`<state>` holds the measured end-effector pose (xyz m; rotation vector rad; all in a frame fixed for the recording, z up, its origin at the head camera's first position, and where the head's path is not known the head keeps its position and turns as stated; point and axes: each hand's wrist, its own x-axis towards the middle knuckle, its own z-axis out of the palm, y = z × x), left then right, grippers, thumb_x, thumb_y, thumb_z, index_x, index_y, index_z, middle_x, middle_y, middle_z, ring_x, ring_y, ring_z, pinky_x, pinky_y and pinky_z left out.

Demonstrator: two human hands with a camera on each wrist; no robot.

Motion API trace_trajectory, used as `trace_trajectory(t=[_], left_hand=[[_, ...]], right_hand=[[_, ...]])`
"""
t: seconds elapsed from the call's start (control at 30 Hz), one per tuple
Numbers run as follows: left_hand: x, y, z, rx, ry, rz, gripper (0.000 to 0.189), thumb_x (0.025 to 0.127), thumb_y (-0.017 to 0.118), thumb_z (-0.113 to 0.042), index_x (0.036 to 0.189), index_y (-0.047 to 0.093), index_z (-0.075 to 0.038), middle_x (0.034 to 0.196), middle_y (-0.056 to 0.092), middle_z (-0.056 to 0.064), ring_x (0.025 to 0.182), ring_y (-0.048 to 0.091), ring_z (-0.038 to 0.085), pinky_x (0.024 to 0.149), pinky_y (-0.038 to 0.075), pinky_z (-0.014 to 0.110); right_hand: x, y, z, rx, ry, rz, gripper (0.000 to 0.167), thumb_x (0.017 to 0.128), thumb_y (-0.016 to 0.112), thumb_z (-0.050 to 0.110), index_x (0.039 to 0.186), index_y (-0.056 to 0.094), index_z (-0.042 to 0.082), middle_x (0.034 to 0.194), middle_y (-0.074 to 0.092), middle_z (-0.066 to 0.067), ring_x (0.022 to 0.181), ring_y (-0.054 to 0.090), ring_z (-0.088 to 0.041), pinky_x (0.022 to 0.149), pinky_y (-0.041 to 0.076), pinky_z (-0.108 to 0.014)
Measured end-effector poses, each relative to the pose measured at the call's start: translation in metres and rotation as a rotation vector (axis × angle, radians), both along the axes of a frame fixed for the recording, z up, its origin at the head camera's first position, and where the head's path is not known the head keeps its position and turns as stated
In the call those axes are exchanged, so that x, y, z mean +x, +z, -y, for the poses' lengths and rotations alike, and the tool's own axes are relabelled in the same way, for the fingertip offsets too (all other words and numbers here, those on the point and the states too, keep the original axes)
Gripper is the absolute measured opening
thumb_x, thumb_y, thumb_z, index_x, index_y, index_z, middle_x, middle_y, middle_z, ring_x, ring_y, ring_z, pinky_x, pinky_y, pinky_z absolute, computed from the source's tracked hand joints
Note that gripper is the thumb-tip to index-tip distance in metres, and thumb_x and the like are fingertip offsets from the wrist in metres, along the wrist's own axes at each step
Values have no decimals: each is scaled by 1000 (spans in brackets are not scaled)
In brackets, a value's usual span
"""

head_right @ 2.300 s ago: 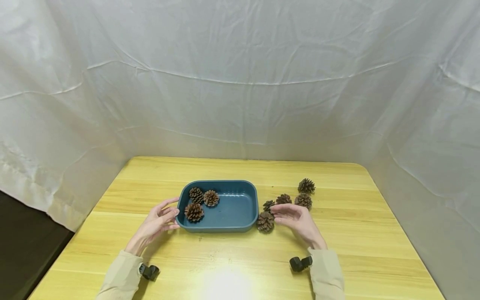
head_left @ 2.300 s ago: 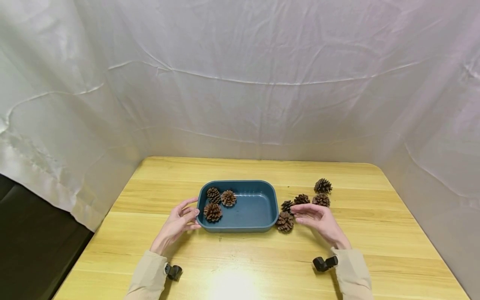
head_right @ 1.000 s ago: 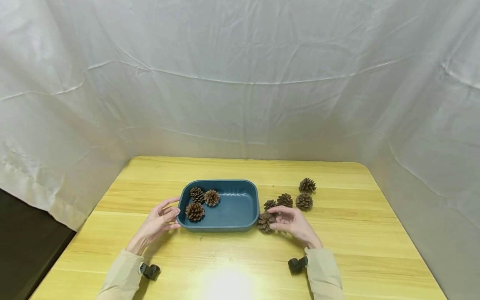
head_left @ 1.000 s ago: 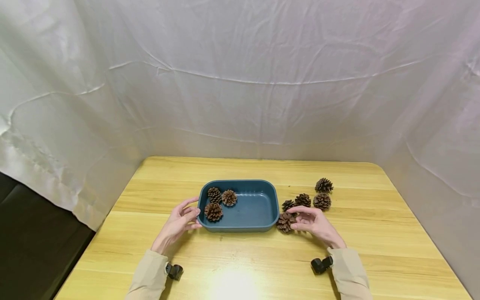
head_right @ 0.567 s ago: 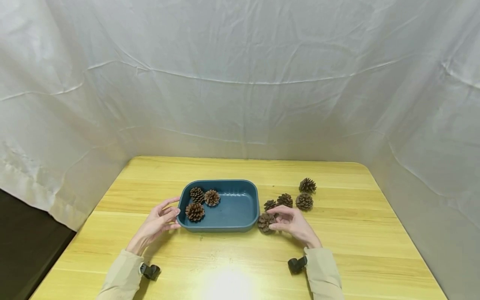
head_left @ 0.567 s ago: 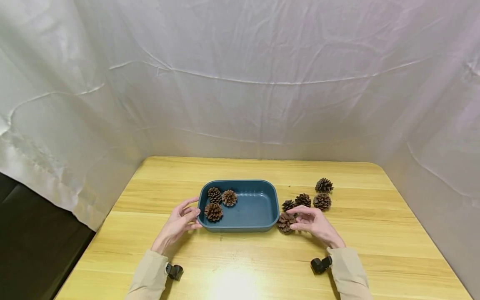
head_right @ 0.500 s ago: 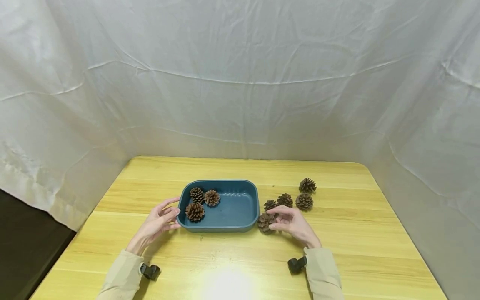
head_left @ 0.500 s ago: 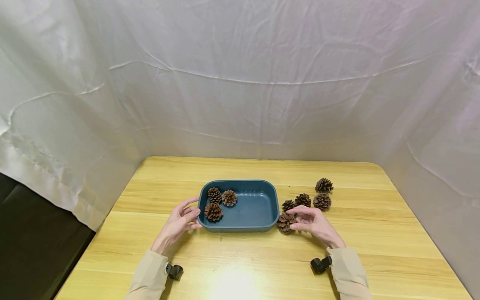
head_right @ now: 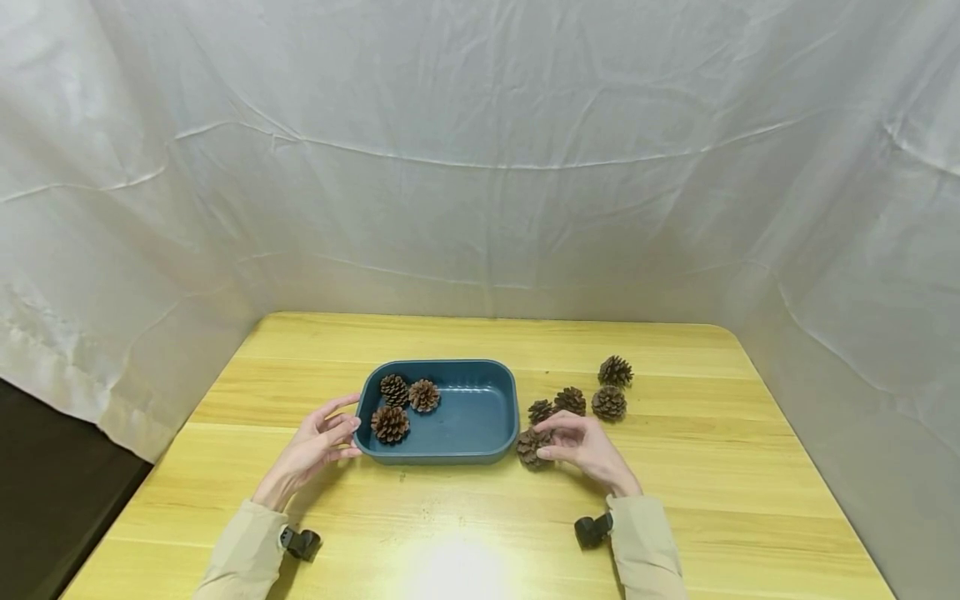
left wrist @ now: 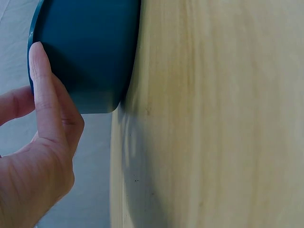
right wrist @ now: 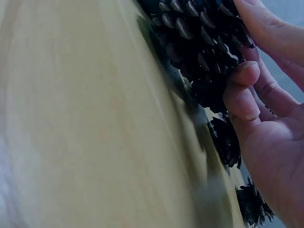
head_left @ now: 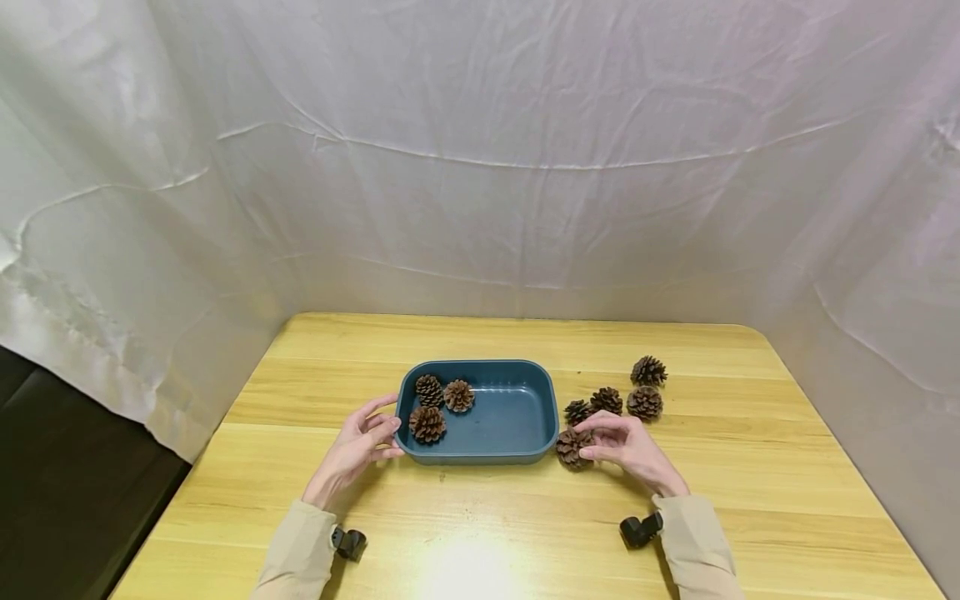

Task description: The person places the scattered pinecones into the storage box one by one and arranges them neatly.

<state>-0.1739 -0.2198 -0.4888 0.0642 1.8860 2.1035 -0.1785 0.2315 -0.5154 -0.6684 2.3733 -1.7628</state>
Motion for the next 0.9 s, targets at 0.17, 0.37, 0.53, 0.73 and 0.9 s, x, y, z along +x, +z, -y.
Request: trace_trajectory(t=[0.17, 0.37, 0.53, 0.73, 0.9], left_hand=[[0, 0, 0, -2, -2, -2, 61, 102, 55, -6, 155, 25, 2, 100, 63, -2, 73, 64, 8, 75, 66, 28], [1, 0, 0, -7, -2, -2, 61, 103, 55, -6, 155, 25, 2, 100, 62, -1, 73, 64, 9, 76, 66, 28], [1, 0, 0, -6, -2, -6, 61, 103, 54, -6, 155, 25, 2, 101, 62, -1, 73, 64, 9, 75, 66, 27], [1, 0, 0, -4, 2, -6, 60, 103, 54, -6, 155, 25, 2, 101, 63, 0, 73, 64, 8, 74, 66, 27], [1, 0, 0, -3, 0, -3, 60, 103, 54, -6, 155, 25, 2, 101, 62, 0, 73, 64, 9, 74, 66, 27]], right_hand=[[2, 3, -1, -6, -18, -11, 32, 83, 78, 4, 114, 71, -2, 98, 67, -1, 81, 58, -4, 71, 54, -19], [2, 5, -3, -28, -14, -6, 32, 85, 76, 3, 116, 71, -3, 104, 68, -4, 96, 64, -6, 94, 56, -17], [2, 9, -4, -17, -23, -31, 33, 85, 76, 3, 116, 70, -4, 102, 67, -5, 97, 64, -5, 96, 56, -15], [0, 16, -6, -3, -29, -50, 32, 85, 76, 2, 116, 70, -3, 103, 69, -3, 95, 64, -6, 94, 57, -15], [-3, 25, -6, 8, -29, -52, 32, 85, 76, 3, 116, 70, -3, 106, 70, -1, 98, 64, -5, 95, 56, -15]])
